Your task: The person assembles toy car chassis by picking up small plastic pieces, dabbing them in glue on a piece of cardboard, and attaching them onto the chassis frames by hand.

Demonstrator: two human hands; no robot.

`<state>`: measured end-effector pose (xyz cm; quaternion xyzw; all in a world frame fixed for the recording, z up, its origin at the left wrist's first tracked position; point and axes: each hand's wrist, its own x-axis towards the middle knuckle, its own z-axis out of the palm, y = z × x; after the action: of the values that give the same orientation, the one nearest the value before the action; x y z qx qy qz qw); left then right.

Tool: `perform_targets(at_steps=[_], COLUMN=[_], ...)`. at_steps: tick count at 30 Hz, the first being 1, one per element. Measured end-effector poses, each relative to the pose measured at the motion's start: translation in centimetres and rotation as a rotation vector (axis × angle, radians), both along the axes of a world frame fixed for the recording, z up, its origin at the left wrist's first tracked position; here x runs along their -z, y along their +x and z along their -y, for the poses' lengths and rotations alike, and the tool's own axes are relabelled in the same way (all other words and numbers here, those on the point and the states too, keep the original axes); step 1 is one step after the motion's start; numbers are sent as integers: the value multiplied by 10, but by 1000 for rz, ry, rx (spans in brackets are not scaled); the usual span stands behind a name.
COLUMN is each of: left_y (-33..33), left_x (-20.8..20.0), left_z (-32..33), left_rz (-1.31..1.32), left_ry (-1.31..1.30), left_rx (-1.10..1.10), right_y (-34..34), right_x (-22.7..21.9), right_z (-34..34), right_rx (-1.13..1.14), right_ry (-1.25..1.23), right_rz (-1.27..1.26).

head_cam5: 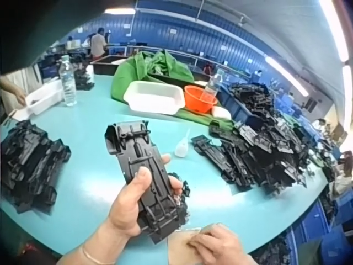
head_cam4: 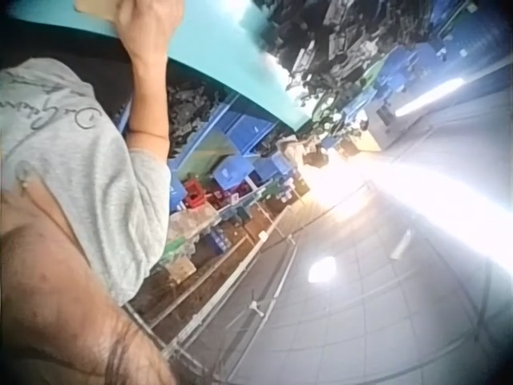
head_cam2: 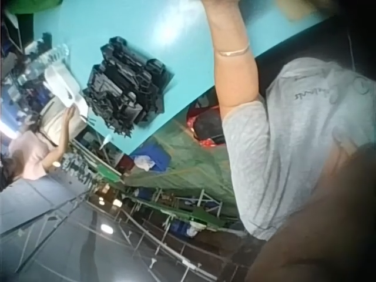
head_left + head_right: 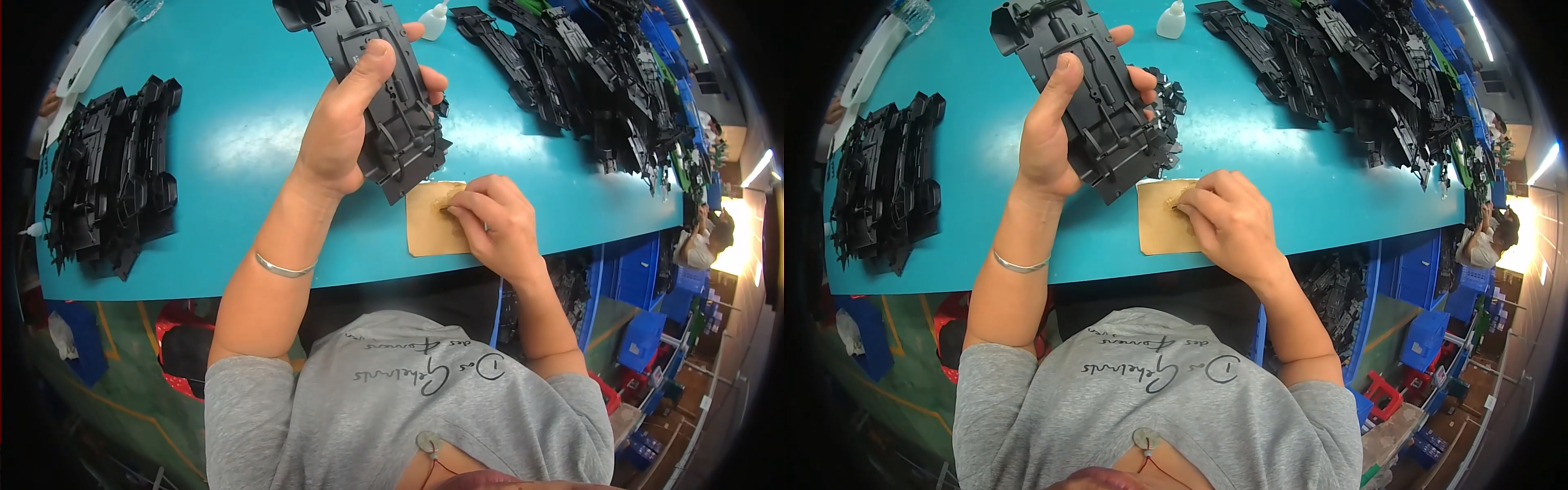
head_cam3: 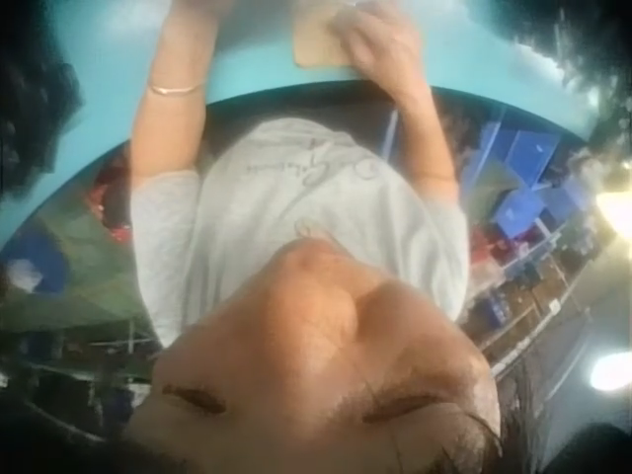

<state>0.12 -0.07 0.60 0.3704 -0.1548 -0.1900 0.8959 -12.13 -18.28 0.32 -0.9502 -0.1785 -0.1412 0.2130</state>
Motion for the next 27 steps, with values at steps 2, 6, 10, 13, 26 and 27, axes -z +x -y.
perform_targets(at_steps=[2,6,10,13,26,27], left_y=[1,3,2,0,-2,-2], left_x=[0,0,-2,0,5,4], left_z=[0,-3,-1,1,4,4], left_rz=[-4,57,59,2,-45,-45], left_ry=[0,62,51,8,-7,-9], left_rx=[1,29,35,20,52,59], right_y=[0,0,-5,-2,22,24], right_x=[3,5,-6,-10,-19,-16], right_z=[1,4,5,0,-40,-40], right_rx=[48,84,229,206,-133,-132], right_ry=[129,174,526,1046,45,7], right_rz=[-35,-64,-269,-365,555,589])
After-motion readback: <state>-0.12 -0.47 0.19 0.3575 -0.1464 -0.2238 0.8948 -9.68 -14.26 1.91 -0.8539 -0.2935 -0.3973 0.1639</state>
